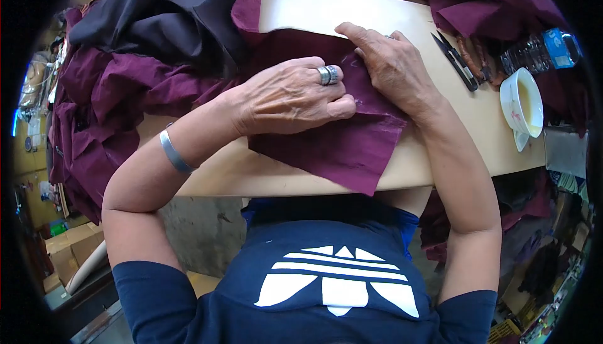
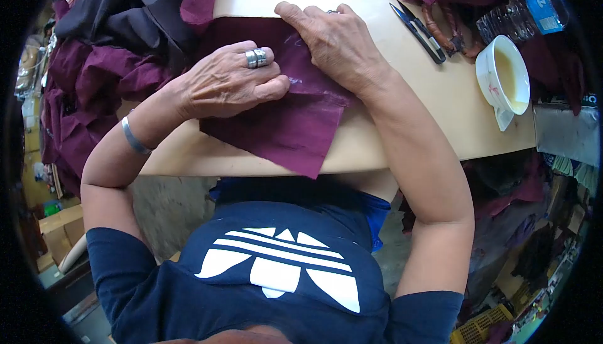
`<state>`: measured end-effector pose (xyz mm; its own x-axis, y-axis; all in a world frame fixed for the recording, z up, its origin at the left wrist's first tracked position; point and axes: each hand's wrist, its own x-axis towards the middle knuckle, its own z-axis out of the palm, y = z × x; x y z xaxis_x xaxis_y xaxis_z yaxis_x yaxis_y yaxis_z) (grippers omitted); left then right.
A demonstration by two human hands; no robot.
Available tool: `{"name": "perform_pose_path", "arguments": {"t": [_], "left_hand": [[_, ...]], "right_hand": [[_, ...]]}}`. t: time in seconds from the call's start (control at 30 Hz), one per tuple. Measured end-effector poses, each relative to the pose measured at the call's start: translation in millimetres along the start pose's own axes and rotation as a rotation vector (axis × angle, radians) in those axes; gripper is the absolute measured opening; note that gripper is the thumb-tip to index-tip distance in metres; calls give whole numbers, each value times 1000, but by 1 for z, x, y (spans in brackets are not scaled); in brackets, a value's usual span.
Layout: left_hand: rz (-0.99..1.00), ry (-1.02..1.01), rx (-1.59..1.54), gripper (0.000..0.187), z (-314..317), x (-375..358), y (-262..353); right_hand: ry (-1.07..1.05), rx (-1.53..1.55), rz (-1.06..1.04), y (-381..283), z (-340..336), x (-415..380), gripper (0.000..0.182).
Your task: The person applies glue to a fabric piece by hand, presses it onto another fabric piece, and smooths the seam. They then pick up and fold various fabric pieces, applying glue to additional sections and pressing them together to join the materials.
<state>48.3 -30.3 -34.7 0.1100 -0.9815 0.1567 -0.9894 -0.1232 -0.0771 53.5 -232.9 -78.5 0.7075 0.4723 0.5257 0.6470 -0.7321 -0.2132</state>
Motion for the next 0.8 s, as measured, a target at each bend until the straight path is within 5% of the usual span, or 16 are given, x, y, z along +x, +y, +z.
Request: {"name": "perform_pose_path", "arguments": {"t": [0.8], "left_hand": [[-124, 15, 11, 9, -6, -17, -1]], "right_hand": [[-26, 23, 41, 0, 0, 1, 39]]}}
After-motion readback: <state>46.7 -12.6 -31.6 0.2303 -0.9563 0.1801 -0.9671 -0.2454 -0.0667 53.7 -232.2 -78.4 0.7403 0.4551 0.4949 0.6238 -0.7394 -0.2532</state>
